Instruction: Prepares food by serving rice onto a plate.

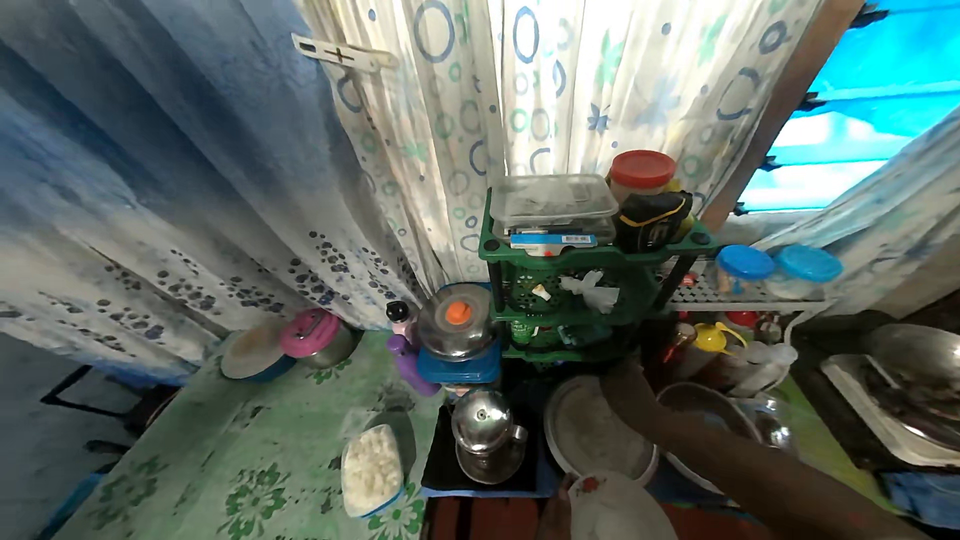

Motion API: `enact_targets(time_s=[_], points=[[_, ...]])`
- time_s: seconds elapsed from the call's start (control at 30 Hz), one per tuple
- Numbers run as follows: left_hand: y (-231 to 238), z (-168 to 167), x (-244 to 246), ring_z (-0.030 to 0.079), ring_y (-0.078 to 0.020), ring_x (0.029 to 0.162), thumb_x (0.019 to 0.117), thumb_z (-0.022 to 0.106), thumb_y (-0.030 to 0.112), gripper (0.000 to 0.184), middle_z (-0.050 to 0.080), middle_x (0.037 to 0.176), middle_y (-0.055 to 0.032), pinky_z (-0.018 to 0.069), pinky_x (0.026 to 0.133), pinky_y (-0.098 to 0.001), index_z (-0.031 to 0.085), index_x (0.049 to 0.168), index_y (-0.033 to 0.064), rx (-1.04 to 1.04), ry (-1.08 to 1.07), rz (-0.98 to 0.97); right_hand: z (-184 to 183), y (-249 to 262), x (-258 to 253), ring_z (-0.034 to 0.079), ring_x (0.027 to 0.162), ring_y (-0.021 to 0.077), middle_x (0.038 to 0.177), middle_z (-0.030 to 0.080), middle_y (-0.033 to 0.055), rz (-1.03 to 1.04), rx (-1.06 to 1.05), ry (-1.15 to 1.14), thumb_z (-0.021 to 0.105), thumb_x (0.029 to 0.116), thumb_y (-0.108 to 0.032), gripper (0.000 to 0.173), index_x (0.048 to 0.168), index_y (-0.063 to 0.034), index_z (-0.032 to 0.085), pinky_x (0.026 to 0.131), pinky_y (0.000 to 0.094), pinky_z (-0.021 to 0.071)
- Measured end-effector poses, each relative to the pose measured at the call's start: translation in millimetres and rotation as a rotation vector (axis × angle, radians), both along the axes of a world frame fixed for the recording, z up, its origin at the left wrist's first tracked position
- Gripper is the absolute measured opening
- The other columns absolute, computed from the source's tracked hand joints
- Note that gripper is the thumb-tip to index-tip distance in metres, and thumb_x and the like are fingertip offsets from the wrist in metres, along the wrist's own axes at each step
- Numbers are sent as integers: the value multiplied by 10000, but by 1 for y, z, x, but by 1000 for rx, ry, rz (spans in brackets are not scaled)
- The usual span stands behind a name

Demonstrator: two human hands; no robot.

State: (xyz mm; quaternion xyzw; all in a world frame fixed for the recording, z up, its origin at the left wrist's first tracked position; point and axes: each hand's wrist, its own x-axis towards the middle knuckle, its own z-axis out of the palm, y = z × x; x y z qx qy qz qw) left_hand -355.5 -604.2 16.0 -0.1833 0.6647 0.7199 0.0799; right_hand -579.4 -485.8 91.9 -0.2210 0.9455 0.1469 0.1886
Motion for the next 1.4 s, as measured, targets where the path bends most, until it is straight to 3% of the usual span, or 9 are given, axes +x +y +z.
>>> enact_targets(time_s=[0.1,0.2,0.37,0.53,0.67,1.1,1.17,1.27,1.4], points=[[0,2,-1,511,-225,1376,1127,260,217,480,513,1503,-189,377,1178,-408,445,1504,-16,-16,-27,1,-13,2,-1,528,1315,501,1338,614,308,-55,-6,-101,436,1042,4,324,1286,96,629,1166,697,262],[-1,6,-3,535,-223,1349,1128,257,227,479,530,1485,-183,405,1158,-412,453,1502,0,-10,-63,0,-29,7,-3,542,1296,512,1319,637,286,-114,-57,-164,490,1025,-35,323,1293,62,642,1142,748,261],[-1,18,-2,580,-203,1263,1130,285,231,456,585,1403,-188,437,1108,-407,512,1462,16,-51,-142,19,-26,14,-8,526,1336,450,1386,610,247,-199,-94,-266,567,1013,-187,396,1358,0,617,1160,703,254],[3,27,-3,620,-257,1126,1131,316,312,513,634,1233,-253,480,1022,-446,584,1314,-86,-116,-245,30,-31,23,-6,547,1315,439,1371,622,236,-178,-84,-293,521,1038,-196,374,1353,-20,617,1137,698,283],[4,32,-3,576,-338,1225,1123,353,321,517,602,1300,-293,430,1078,-503,571,1328,-101,-165,-234,32,-38,31,-5,505,1363,451,1420,588,250,-173,-159,-313,530,1040,-232,418,1395,-23,598,1158,731,220],[4,39,5,534,-342,1283,1126,349,282,501,537,1384,-311,413,1103,-487,498,1395,-114,-116,-230,105,-40,48,-11,461,1420,403,1489,544,208,-188,-335,-420,532,1064,-290,420,1412,-65,602,1166,700,244],[2,52,10,536,-352,1260,1129,324,276,503,535,1373,-316,418,1080,-500,493,1397,-116,-121,-225,121,-36,58,-13,494,1390,398,1453,574,208,-222,-383,-420,531,1068,-288,392,1381,-73,629,1158,680,288],[0,42,7,475,-334,1365,1134,280,305,542,460,1484,-300,365,1151,-486,410,1487,-85,-114,-231,145,-7,71,-10,549,1330,399,1375,634,203,-278,-449,-381,546,1061,-309,374,1331,-82,671,1143,671,320],[7,8,-9,571,-303,1253,1111,390,376,540,571,1361,-272,454,1078,-488,482,1435,-46,-58,-217,376,41,89,7,601,1245,405,1273,686,200,-261,-498,-347,532,1071,-322,352,1263,-90,714,1105,673,354]])
